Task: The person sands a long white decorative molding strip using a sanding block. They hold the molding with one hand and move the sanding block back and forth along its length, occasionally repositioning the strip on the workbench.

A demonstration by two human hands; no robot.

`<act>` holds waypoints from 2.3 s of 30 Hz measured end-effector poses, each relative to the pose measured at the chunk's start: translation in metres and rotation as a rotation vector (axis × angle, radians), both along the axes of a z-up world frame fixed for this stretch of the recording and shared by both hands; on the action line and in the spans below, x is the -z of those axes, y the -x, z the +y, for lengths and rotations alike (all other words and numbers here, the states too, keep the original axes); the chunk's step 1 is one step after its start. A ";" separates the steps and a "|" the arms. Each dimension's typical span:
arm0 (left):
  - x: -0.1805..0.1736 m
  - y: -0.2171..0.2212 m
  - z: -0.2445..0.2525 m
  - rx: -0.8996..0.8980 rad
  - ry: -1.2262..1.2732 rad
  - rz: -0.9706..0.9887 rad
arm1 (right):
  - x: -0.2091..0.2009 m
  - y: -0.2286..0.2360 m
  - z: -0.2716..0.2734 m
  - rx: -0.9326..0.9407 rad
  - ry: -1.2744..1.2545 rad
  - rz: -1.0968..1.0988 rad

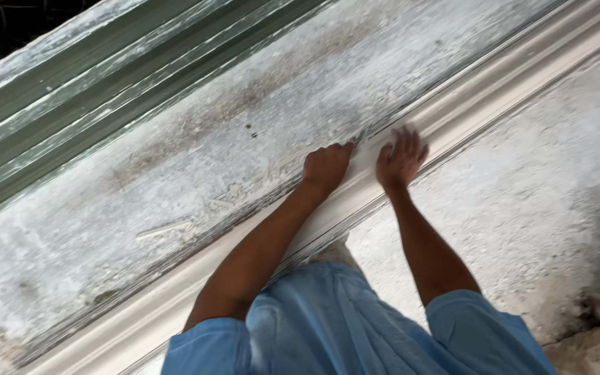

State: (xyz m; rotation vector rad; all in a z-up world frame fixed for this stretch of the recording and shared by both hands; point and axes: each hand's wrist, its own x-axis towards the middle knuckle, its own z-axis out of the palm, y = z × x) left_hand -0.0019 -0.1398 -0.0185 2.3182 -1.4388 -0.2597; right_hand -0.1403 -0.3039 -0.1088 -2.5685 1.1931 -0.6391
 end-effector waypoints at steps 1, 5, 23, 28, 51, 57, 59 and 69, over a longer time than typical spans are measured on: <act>-0.004 0.000 -0.007 0.033 -0.038 0.002 | -0.005 0.003 -0.006 -0.001 -0.010 -0.001; -0.023 -0.028 0.094 0.052 -0.331 0.013 | -0.002 -0.007 0.002 -0.010 -0.022 -0.001; -0.022 -0.031 0.075 0.157 -0.311 -0.128 | -0.004 -0.005 0.000 0.010 -0.024 -0.075; -0.059 -0.037 0.194 -0.007 -0.384 -0.105 | -0.002 -0.005 0.004 -0.013 -0.046 -0.098; 0.001 0.018 0.048 -0.393 -0.641 0.054 | -0.001 0.029 -0.202 -0.374 0.027 -0.083; 0.008 0.024 -0.098 -0.241 -0.376 -0.052 | -0.009 0.019 -0.201 -0.382 0.092 -0.097; 0.000 0.024 -0.065 -0.160 -0.509 0.027 | -0.008 0.030 -0.200 -0.391 0.098 -0.076; -0.027 0.039 0.067 0.212 -0.591 -0.391 | -0.011 0.025 -0.195 -0.331 0.038 -0.081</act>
